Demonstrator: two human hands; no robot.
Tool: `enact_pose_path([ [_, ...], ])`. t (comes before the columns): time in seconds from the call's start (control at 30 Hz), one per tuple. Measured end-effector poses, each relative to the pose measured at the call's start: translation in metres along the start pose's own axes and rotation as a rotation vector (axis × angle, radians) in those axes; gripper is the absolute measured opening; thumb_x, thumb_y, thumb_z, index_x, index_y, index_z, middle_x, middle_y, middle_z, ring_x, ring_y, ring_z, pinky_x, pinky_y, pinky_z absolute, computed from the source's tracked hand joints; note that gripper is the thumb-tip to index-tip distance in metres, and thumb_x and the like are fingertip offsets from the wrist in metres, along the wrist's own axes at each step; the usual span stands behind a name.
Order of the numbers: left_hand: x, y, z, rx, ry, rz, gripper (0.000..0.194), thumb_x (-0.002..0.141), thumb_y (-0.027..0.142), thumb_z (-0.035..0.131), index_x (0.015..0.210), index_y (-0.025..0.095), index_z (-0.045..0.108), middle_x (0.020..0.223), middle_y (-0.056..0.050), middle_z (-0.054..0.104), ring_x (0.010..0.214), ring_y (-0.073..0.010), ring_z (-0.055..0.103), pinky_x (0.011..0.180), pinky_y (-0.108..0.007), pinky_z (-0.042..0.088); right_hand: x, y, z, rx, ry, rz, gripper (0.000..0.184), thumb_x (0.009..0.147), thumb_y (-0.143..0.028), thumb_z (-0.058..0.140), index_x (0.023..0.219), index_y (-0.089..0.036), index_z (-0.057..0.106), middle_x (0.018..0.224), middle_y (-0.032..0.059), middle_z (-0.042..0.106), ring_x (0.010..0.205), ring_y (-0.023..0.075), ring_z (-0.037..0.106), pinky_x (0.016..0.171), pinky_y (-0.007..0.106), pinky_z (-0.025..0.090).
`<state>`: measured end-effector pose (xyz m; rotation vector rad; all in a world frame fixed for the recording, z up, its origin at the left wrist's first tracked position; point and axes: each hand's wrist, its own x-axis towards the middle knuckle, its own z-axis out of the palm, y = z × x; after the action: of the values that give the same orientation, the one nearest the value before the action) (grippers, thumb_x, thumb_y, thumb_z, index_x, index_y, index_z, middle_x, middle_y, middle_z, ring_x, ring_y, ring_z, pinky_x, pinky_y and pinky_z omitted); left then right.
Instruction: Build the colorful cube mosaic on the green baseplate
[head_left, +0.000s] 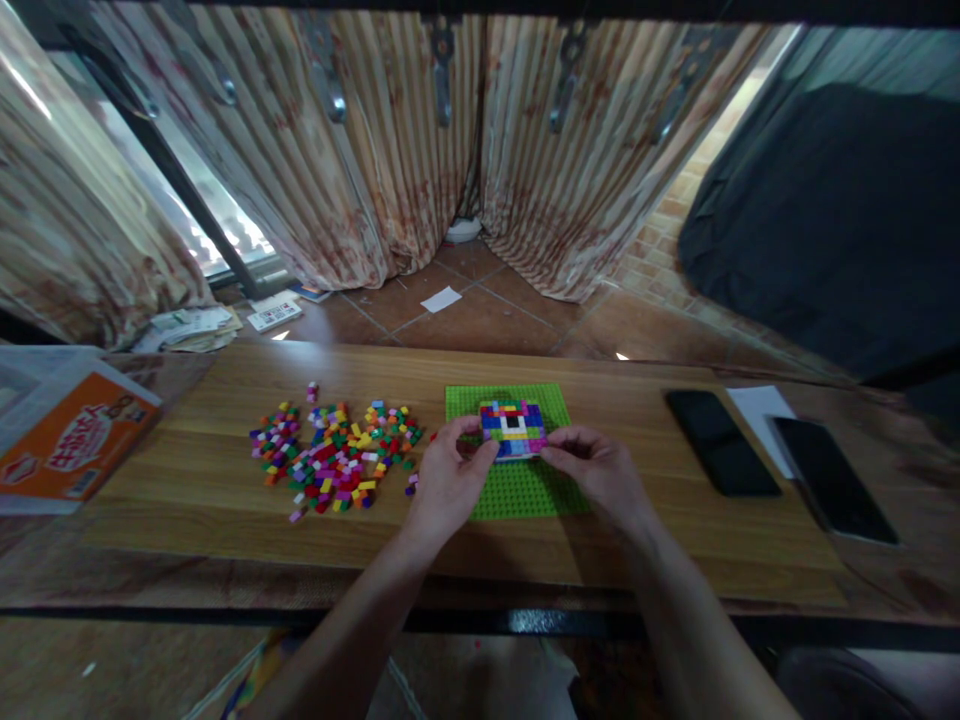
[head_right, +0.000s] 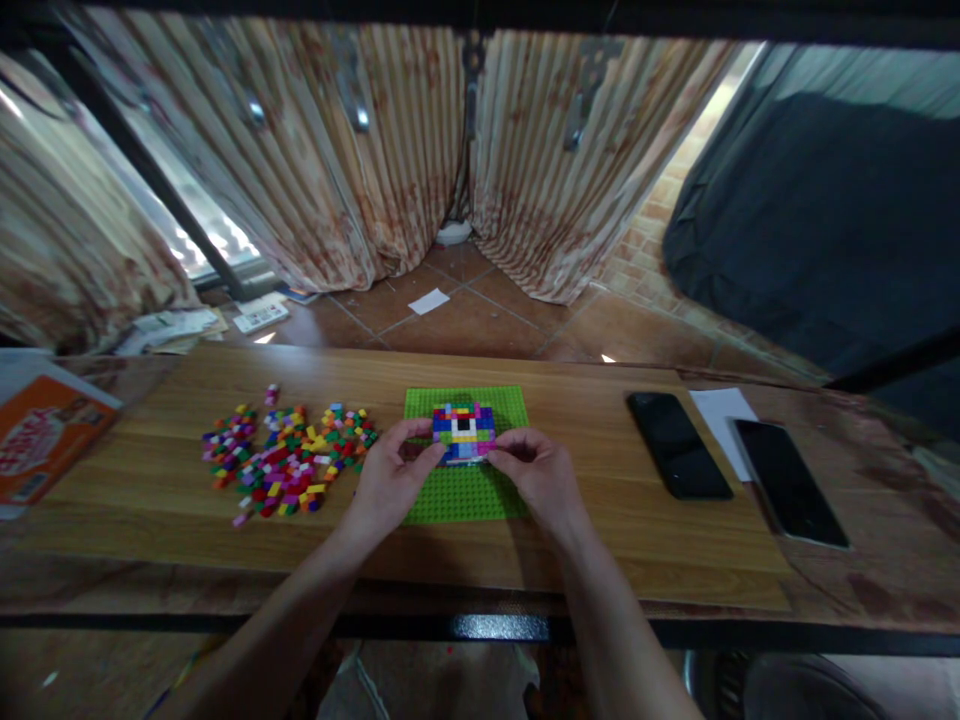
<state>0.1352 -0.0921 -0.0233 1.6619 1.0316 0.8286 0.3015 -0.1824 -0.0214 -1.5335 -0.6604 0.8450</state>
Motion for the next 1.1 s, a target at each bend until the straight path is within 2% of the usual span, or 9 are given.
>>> enact_pose_path([
  [0.13, 0.001, -0.004, 0.002, -0.001, 0.004, 0.008, 0.025, 0.082, 0.022, 0.065, 0.106, 0.015, 0.065, 0.105, -0.01, 0.07, 0.095, -0.0213, 0.066, 0.085, -0.036, 0.053, -0.001, -0.003, 0.004, 0.139, 0.009, 0.1, 0.029, 0.051, -0.034, 0.089, 0.065, -0.019, 0.069, 0.057, -0.0028, 0.064, 0.046, 0.0068, 0.046, 0.046, 0.021, 0.035],
  [0.3, -0.001, -0.004, 0.004, 0.021, 0.01, 0.003, 0.024, 0.081, 0.02, 0.065, 0.104, 0.015, 0.064, 0.103, -0.009, 0.069, 0.09, -0.0198, 0.066, 0.082, -0.034, 0.053, -0.002, -0.002, 0.008, 0.243, 0.032, 0.17, 0.029, 0.048, -0.03, 0.09, 0.063, -0.02, 0.068, 0.049, -0.0057, 0.057, 0.044, 0.0063, 0.044, 0.043, 0.02, 0.035],
  [0.43, -0.002, -0.001, 0.004, 0.054, 0.029, 0.015, 0.025, 0.081, 0.017, 0.066, 0.105, 0.015, 0.064, 0.101, -0.008, 0.069, 0.087, -0.0186, 0.065, 0.079, -0.032, 0.052, -0.003, -0.001, 0.009, 0.275, 0.022, 0.202, 0.031, 0.047, -0.03, 0.091, 0.064, -0.019, 0.067, 0.049, -0.0055, 0.057, 0.044, 0.007, 0.046, 0.042, 0.02, 0.037],
  [0.63, -0.003, -0.001, 0.004, 0.06, 0.017, 0.013, 0.024, 0.081, 0.016, 0.064, 0.105, 0.015, 0.064, 0.102, -0.008, 0.069, 0.09, -0.0189, 0.065, 0.082, -0.033, 0.052, -0.003, -0.004, 0.008, 0.254, 0.016, 0.219, 0.035, 0.044, -0.032, 0.092, 0.062, -0.019, 0.065, 0.05, -0.0052, 0.057, 0.046, 0.007, 0.047, 0.042, 0.019, 0.04],
  [0.8, -0.002, -0.002, 0.001, 0.055, -0.023, 0.005, 0.028, 0.083, 0.018, 0.063, 0.111, 0.015, 0.065, 0.108, -0.01, 0.071, 0.097, -0.0216, 0.067, 0.087, -0.037, 0.053, -0.002, -0.008, -0.003, 0.244, -0.02, 0.233, 0.036, 0.05, -0.039, 0.091, 0.065, -0.018, 0.066, 0.052, -0.0053, 0.055, 0.047, 0.0064, 0.046, 0.043, 0.019, 0.04],
  [0.87, -0.001, -0.003, 0.001, 0.047, -0.044, 0.009, 0.032, 0.084, 0.019, 0.062, 0.115, 0.017, 0.065, 0.11, -0.009, 0.072, 0.096, -0.0215, 0.067, 0.087, -0.036, 0.054, -0.001, -0.009, -0.008, 0.27, 0.025, 0.191, 0.037, 0.053, -0.044, 0.089, 0.066, -0.018, 0.066, 0.055, -0.0044, 0.055, 0.048, 0.0065, 0.047, 0.045, 0.019, 0.042],
  [0.97, -0.002, -0.002, 0.0, 0.058, -0.077, 0.006, 0.036, 0.085, 0.019, 0.061, 0.121, 0.02, 0.066, 0.11, -0.007, 0.073, 0.09, -0.0205, 0.068, 0.082, -0.035, 0.055, 0.002, -0.008, -0.009, 0.255, 0.119, 0.16, 0.043, 0.051, -0.05, 0.089, 0.069, -0.018, 0.068, 0.063, -0.002, 0.061, 0.051, 0.0069, 0.05, 0.047, 0.02, 0.044],
  [1.1, -0.004, 0.002, 0.0, 0.053, -0.098, 0.037, 0.039, 0.084, 0.017, 0.06, 0.122, 0.019, 0.066, 0.113, -0.008, 0.073, 0.089, -0.0204, 0.068, 0.079, -0.034, 0.056, 0.003, -0.005, -0.002, 0.177, 0.131, 0.195, 0.049, 0.047, -0.054, 0.089, 0.073, -0.017, 0.071, 0.062, -0.0019, 0.063, 0.051, 0.0065, 0.05, 0.048, 0.019, 0.043],
])
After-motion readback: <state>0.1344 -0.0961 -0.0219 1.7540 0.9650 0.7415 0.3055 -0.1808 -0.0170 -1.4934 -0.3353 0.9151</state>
